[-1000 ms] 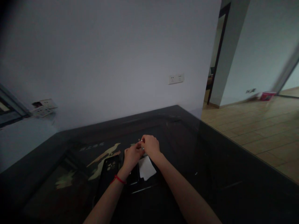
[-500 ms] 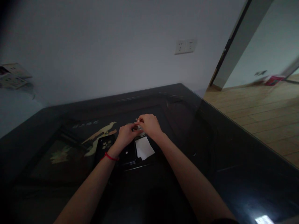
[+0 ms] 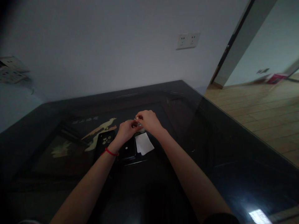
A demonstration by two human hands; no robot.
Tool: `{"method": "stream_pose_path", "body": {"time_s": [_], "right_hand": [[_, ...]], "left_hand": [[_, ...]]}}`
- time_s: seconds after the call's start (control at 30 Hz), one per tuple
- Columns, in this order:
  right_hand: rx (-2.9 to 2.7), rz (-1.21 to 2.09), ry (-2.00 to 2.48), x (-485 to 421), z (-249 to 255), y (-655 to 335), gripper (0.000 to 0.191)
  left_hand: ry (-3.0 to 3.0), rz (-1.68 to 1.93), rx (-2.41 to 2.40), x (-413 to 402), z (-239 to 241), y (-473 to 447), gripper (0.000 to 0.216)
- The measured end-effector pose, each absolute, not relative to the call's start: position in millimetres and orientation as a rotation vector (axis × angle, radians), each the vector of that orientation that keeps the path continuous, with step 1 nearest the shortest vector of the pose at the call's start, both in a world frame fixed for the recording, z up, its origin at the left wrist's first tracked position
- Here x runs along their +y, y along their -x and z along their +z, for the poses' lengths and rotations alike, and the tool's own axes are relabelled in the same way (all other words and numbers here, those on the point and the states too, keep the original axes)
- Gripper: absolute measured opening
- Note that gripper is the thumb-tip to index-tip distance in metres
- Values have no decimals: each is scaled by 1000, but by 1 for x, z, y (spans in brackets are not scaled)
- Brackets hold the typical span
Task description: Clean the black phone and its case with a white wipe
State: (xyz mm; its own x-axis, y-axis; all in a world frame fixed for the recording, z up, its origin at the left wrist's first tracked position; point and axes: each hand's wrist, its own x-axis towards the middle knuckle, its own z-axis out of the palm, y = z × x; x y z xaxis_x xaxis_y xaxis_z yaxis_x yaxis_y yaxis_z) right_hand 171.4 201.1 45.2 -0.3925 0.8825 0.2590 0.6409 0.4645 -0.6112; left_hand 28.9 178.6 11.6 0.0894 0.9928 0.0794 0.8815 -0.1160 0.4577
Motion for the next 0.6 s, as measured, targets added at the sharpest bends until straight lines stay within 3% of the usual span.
{"method": "stream_pose_path", "body": {"time_s": [0.6], "right_hand": [[-2119,403,1390,200,41,-167,9]], "left_hand": [[-2097,538,1885,179,10,-29,29]]}}
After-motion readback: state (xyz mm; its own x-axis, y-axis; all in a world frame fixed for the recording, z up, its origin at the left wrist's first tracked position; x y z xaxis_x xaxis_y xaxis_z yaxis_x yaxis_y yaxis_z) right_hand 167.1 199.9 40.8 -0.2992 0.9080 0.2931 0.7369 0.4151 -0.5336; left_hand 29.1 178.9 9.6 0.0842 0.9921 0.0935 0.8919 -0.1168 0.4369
